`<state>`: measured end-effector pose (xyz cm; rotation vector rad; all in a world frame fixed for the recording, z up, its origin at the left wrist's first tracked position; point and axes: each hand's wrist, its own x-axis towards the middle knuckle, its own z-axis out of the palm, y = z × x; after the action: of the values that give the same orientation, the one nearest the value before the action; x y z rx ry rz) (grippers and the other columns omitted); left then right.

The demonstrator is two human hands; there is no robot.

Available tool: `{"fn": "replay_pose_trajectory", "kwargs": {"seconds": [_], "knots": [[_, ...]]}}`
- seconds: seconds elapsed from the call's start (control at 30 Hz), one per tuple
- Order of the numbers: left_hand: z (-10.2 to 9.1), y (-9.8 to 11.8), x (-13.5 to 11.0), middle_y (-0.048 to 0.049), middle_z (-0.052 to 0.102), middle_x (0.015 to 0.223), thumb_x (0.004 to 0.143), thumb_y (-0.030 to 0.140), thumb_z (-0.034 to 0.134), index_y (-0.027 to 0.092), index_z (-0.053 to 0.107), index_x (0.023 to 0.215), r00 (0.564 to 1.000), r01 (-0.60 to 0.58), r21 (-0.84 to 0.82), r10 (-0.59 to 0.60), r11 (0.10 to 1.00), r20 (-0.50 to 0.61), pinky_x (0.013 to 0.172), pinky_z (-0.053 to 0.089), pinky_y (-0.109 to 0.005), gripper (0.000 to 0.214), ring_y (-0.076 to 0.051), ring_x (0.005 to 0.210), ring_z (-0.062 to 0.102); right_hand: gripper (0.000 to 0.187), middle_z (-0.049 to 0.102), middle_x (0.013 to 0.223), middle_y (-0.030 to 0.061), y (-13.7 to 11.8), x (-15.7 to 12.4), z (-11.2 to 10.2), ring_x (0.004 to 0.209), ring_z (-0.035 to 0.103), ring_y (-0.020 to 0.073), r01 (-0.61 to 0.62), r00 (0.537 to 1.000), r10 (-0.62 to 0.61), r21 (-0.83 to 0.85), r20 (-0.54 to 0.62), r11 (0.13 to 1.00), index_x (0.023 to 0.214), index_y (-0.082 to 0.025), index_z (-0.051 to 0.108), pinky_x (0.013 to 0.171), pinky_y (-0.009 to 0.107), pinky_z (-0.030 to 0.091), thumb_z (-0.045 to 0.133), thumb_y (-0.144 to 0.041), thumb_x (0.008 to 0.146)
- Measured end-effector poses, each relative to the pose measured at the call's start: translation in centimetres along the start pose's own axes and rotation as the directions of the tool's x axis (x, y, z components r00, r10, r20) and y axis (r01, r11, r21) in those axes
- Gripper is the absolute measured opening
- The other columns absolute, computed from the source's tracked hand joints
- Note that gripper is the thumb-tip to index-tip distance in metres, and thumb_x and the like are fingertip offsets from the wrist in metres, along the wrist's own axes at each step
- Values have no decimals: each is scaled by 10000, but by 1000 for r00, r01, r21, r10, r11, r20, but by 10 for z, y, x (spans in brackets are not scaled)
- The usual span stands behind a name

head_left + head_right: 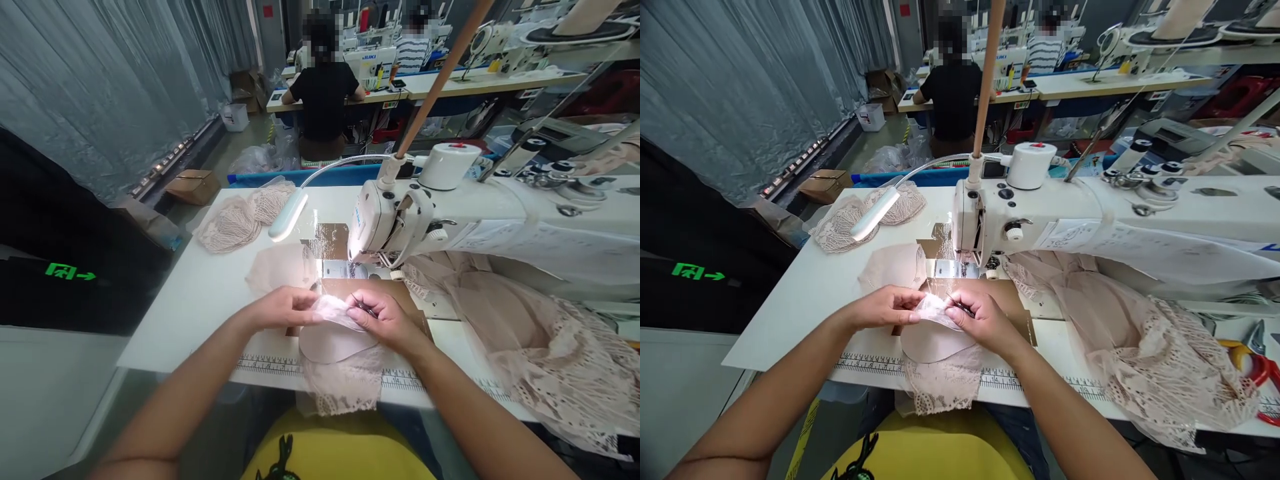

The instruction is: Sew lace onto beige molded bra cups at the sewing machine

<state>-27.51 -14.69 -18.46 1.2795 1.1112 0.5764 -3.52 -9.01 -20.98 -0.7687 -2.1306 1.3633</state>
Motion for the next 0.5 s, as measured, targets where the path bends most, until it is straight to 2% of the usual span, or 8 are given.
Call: {"fn": "replay_pose_trajectory", "kwargs": {"seconds": [0.1, 0.17, 0.23, 0.3, 0.4, 0.5], "knots": [[18, -12, 13, -68, 662, 887, 703, 389, 761, 120, 660, 1001, 999, 39, -339, -32, 940, 26, 687, 454, -243, 414, -148, 760, 605, 226, 579, 737, 6, 1, -1, 0, 688, 530, 149, -6, 999, 5, 14, 53, 1000, 835, -201, 609, 638, 264, 407, 507, -397, 884], [27, -17, 18, -55, 650, 779, 680, 391, 784, 108, 664, 903, 996, 35, -434, -68, 900, -61, 622, 439, -228, 379, -128, 673, 587, 240, 587, 754, 10, 2, -2, 0, 706, 536, 152, -35, 997, 35, 7, 73, 999, 850, -198, 610, 647, 267, 416, 516, -417, 882], [33, -18, 20, -5, 586, 627, 696, 410, 771, 112, 649, 785, 986, 12, -400, -79, 916, -150, 531, 386, -202, 334, -84, 544, 511, 263, 603, 811, 19, 4, -2, -1, 745, 557, 162, -64, 996, 62, 33, 69, 997, 915, -198, 604, 662, 271, 439, 545, -449, 863], [36, -17, 20, 12, 561, 598, 738, 421, 735, 122, 649, 762, 977, -47, -318, -22, 947, -212, 524, 372, -198, 311, -72, 527, 481, 332, 619, 880, 35, 6, -1, -4, 794, 588, 179, -89, 995, 86, 72, 48, 993, 1015, -202, 585, 679, 284, 468, 530, -492, 863], [40, -13, 19, -46, 654, 803, 797, 418, 676, 135, 692, 861, 964, -156, -216, 100, 964, -246, 673, 439, -235, 291, -132, 731, 579, 376, 648, 982, 61, 8, 0, -11, 900, 618, 214, -83, 996, 83, 41, 11, 996, 1076, -209, 596, 757, 330, 495, 465, -510, 894], [40, -13, 19, -86, 674, 928, 822, 421, 642, 130, 713, 916, 959, -190, -131, 155, 973, -235, 777, 447, -278, 314, -188, 878, 596, 334, 661, 1089, 71, 5, 3, -16, 1014, 603, 241, -25, 999, 25, -26, 27, 999, 1081, -219, 641, 868, 374, 475, 515, -456, 882]]}}
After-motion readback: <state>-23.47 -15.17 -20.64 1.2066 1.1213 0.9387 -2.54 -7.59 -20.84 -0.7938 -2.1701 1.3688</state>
